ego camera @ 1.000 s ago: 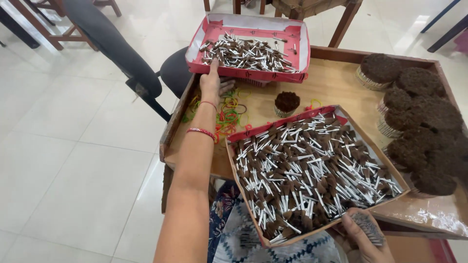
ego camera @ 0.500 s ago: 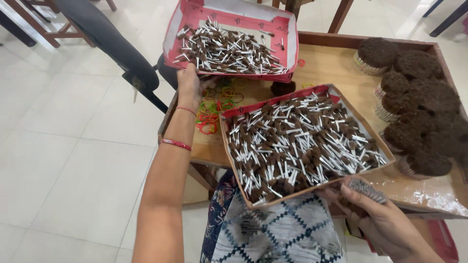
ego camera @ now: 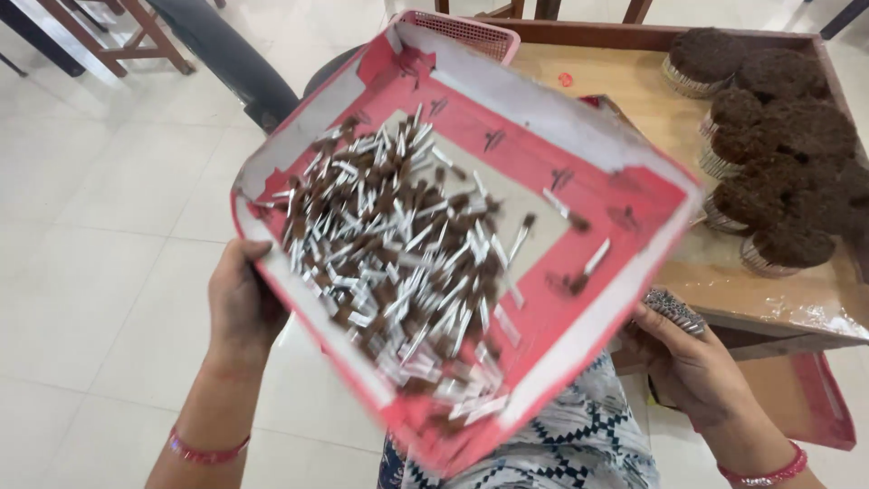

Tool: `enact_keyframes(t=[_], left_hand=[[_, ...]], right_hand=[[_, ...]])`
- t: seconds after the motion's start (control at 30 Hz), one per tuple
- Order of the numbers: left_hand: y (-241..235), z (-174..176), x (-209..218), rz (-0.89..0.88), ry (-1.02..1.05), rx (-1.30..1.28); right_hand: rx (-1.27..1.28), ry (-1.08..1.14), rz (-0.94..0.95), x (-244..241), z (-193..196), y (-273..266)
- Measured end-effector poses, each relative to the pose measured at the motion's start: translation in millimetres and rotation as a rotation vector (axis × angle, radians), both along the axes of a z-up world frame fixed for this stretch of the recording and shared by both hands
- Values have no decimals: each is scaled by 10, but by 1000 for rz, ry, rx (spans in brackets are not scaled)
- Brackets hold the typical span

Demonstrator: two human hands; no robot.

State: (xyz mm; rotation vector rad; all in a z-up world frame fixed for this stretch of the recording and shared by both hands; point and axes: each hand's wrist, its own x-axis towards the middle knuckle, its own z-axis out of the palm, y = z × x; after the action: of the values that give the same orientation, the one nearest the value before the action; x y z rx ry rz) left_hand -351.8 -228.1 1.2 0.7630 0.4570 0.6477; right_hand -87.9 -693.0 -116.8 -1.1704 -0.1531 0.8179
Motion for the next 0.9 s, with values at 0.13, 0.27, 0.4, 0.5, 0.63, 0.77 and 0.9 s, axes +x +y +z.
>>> enact_keyframes(t=[0.13,0.27,0.4,0.5,0.63,0.77,0.9], left_hand=[[-162,-18,-1066,82,332,-35],[261,-828,-2555,147,568,40],[108,-1045,-2811,152,762,-25],[80,-1600,-2853,196,787,-17],[-239,-1949,-2296,39,643,51],[-825,-1911,-1433,-144,632,44],[-1134,-2317,-1003,-229,546,-28]], right_hand=[[35,50,-63,-405,266,119],[129,224,144,-960,666,498],[103,325,331,-1361,291,731],[48,380,439,-1417,-21,834],[-92,235,364,-1157,-547,868],[-191,-61,144,-722,-791,726],[-260,-304,-30,-260,-899,572]])
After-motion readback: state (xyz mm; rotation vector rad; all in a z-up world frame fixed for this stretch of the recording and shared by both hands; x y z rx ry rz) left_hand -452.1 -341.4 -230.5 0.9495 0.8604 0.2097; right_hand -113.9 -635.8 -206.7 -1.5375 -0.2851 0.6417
